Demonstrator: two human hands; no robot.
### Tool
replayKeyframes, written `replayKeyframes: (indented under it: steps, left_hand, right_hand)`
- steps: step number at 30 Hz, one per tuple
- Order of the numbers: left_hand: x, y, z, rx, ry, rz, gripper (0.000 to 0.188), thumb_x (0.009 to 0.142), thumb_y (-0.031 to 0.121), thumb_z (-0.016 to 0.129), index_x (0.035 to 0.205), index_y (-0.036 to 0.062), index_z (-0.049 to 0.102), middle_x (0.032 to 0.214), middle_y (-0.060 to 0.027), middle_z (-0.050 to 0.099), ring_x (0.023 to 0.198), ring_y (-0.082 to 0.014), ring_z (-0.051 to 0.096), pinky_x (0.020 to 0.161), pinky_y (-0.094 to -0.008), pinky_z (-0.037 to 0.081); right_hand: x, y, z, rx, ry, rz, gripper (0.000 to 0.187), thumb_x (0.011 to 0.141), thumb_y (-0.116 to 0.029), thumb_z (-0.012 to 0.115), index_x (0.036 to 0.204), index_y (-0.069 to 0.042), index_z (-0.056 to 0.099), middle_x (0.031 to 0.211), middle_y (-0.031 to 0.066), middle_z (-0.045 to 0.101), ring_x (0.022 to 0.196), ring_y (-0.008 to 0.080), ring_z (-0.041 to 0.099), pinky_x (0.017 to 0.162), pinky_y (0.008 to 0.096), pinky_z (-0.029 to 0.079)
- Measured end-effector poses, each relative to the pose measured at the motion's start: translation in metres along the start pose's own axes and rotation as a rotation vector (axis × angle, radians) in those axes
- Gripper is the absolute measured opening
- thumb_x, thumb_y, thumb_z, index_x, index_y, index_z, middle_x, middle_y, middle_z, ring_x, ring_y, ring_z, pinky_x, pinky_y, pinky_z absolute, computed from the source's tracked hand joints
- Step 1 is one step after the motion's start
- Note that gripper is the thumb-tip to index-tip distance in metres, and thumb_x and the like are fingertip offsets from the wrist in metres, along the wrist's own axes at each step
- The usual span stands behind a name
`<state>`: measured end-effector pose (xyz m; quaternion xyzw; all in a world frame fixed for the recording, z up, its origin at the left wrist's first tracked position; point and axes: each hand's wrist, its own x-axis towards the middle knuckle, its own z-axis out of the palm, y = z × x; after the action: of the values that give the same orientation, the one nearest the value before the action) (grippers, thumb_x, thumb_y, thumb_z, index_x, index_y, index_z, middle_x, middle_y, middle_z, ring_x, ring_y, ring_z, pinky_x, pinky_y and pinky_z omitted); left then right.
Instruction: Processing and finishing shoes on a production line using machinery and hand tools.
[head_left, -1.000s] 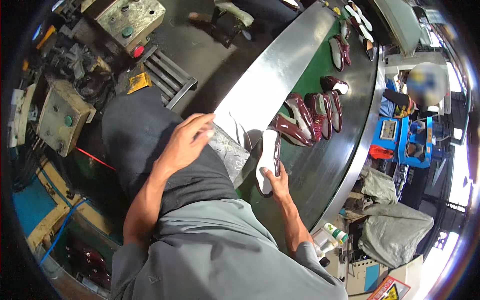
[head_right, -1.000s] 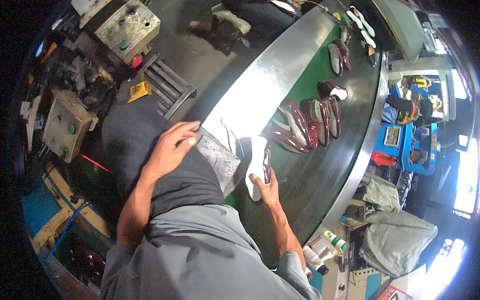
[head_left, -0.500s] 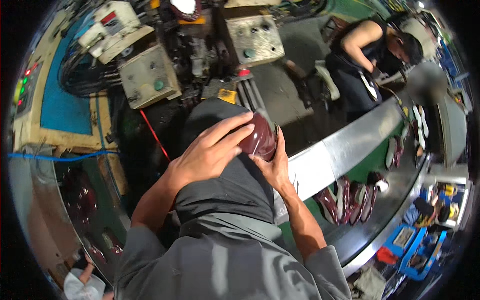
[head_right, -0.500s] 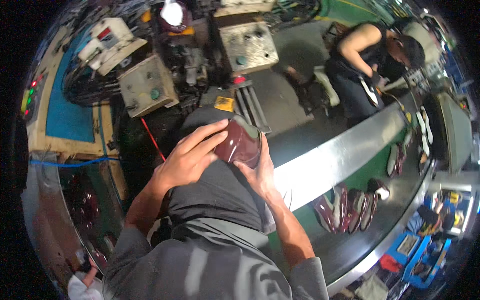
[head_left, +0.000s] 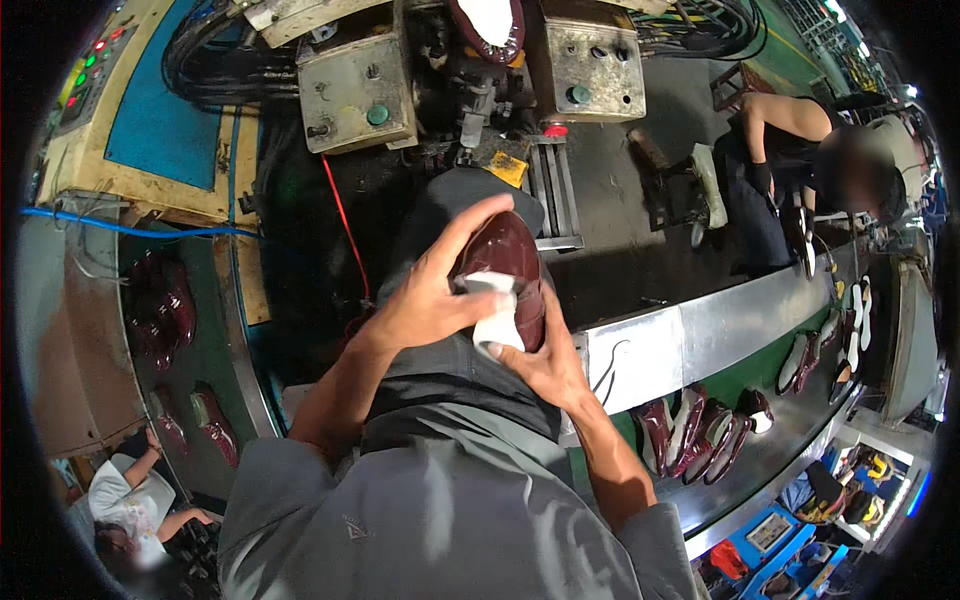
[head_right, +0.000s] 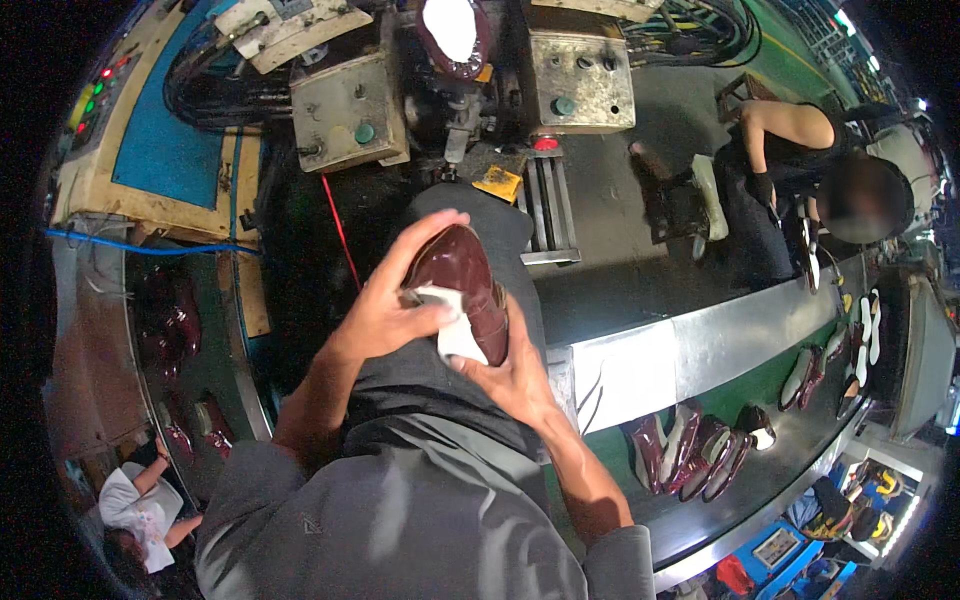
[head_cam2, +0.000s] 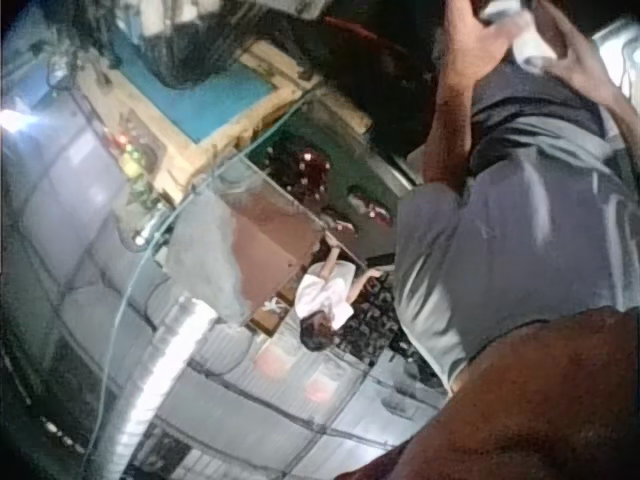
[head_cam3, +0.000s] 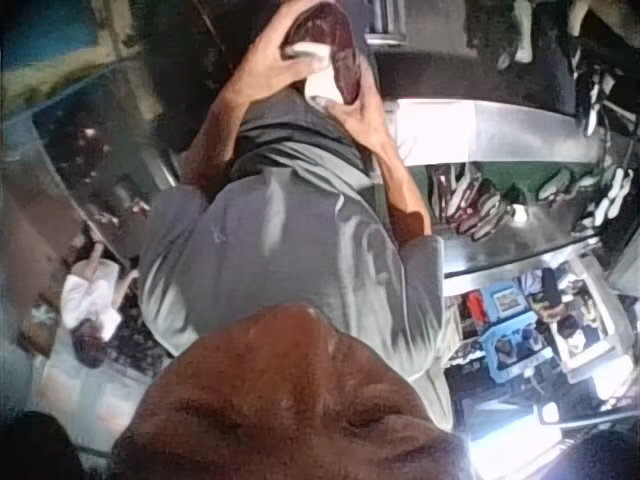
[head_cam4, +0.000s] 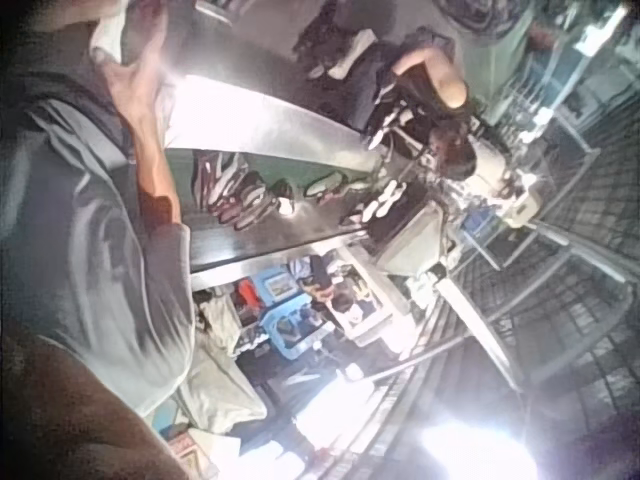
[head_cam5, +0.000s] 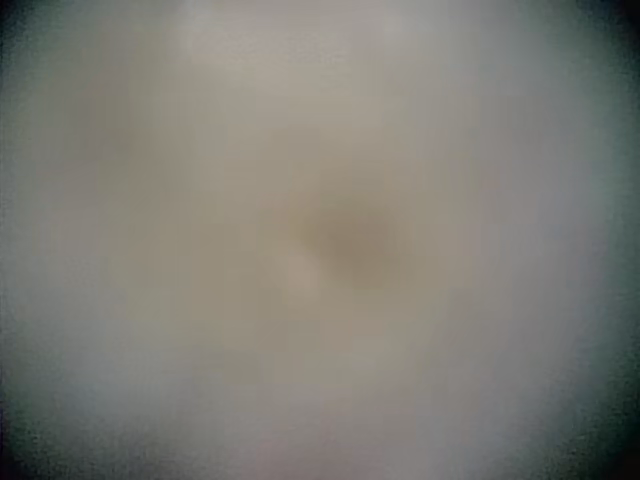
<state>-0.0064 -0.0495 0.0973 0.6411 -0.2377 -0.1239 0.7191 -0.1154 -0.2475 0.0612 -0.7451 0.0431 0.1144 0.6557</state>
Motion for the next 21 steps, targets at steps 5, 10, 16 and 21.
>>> replayKeyframes:
  steps: [5,10,16,21]
  left_hand:
    - [-0.004,-0.054,0.027,0.104,0.014,-0.134,0.065,0.096,0.011,0.080,0.155,0.0029,0.054,0.149,-0.0149,0.062,0.135,-0.0235,0.061,0.116,-0.0376,0.047]
    - [0.000,-0.076,0.025,0.182,-0.049,-0.082,0.062,0.104,0.015,0.069,0.161,0.0015,0.049,0.160,-0.0159,0.057,0.146,-0.0256,0.055,0.123,-0.0387,0.041]
    - [0.002,-0.081,0.016,-0.047,-0.142,-0.051,0.063,0.113,0.037,0.057,0.162,-0.0007,0.046,0.167,-0.0167,0.047,0.157,-0.0277,0.042,0.130,-0.0410,0.031]
    - [0.014,-0.070,0.019,-0.530,-0.138,-0.287,0.071,0.116,0.058,0.040,0.150,-0.0012,0.061,0.154,-0.0115,0.058,0.143,-0.0213,0.055,0.121,-0.0386,0.044]
  right_hand:
    - [0.001,0.016,-0.010,0.101,0.253,-0.013,0.091,0.099,-0.026,0.081,0.167,0.007,0.029,0.161,0.0288,0.048,0.147,0.0343,0.054,0.120,0.0430,0.045]
    - [0.034,-0.005,-0.034,-0.140,0.175,-0.033,0.063,0.106,-0.023,0.067,0.156,0.010,0.047,0.144,0.0331,0.064,0.132,0.0389,0.067,0.109,0.0453,0.053]
    - [0.029,-0.002,-0.042,-0.217,0.087,-0.101,0.056,0.111,-0.021,0.054,0.158,0.008,0.047,0.154,0.0302,0.058,0.145,0.0376,0.057,0.121,0.0429,0.043]
    - [0.045,-0.002,-0.041,0.494,0.046,0.019,0.060,0.118,-0.040,0.046,0.163,0.001,0.047,0.165,0.0155,0.050,0.152,0.0241,0.046,0.128,0.0378,0.032]
